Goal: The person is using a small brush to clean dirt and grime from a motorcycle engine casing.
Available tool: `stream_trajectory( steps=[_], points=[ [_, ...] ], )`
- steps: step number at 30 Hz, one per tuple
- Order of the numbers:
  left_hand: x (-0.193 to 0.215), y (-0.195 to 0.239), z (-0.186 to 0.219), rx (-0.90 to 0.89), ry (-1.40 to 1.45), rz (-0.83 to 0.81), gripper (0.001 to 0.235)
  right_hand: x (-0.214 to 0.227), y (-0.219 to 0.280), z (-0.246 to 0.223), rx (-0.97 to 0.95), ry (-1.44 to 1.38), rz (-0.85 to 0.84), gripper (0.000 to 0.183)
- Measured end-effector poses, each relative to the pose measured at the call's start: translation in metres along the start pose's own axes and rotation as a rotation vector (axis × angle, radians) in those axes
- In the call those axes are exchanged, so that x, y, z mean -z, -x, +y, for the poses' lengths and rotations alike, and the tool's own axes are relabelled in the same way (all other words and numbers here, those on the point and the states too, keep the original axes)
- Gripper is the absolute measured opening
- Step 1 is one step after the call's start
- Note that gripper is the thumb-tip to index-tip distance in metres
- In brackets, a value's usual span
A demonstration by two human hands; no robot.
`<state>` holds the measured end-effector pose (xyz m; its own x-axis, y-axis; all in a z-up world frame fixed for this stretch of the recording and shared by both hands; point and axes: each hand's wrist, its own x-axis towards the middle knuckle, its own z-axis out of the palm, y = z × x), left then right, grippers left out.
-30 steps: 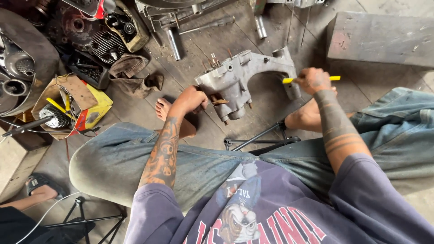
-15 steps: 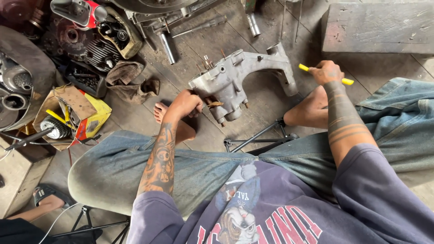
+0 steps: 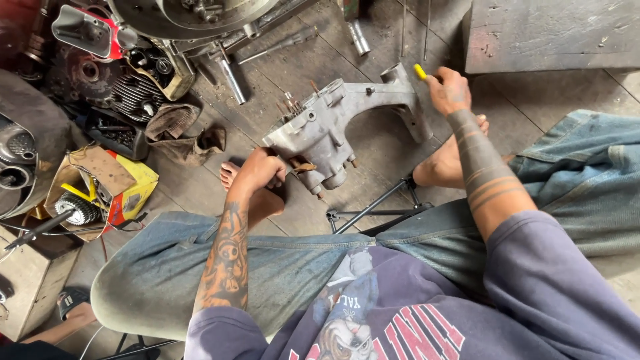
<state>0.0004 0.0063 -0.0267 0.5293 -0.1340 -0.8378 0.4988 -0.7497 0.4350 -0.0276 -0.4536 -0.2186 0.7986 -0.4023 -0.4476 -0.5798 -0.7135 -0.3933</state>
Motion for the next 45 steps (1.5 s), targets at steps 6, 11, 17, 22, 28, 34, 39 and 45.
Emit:
stream_trajectory(
  steps=[6,11,17,22,28,34,39,45],
  points=[
    [0.003,0.021,0.015,-0.027,0.099,0.003,0.018,-0.006,0.007,0.004,0.007,-0.152,-0.012,0.034],
    [0.003,0.024,0.017,-0.001,0.095,0.037,0.019,0.009,0.009,-0.023,-0.025,-0.332,-0.112,0.030],
    [0.003,0.019,0.012,0.020,0.059,0.047,0.018,-0.023,0.016,-0.028,0.098,-0.029,0.146,0.020],
    [0.000,0.021,0.011,-0.016,0.028,0.045,0.016,-0.031,0.010,-0.027,-0.038,-0.158,0.165,0.025],
    [0.002,-0.001,-0.012,-0.042,-0.034,0.033,0.014,-0.011,0.021,-0.040,-0.102,-0.071,0.001,0.024],
    [0.001,-0.005,-0.012,-0.036,-0.065,0.037,0.017,-0.010,0.019,-0.053,-0.178,-0.092,-0.051,0.027],
    [-0.001,-0.004,-0.005,-0.035,-0.049,0.031,0.017,0.005,0.022,-0.071,-0.197,-0.019,-0.081,0.030],
    [-0.002,-0.006,-0.004,-0.015,-0.012,0.024,0.019,-0.006,0.007,-0.053,-0.177,-0.045,-0.083,0.030]
  ],
)
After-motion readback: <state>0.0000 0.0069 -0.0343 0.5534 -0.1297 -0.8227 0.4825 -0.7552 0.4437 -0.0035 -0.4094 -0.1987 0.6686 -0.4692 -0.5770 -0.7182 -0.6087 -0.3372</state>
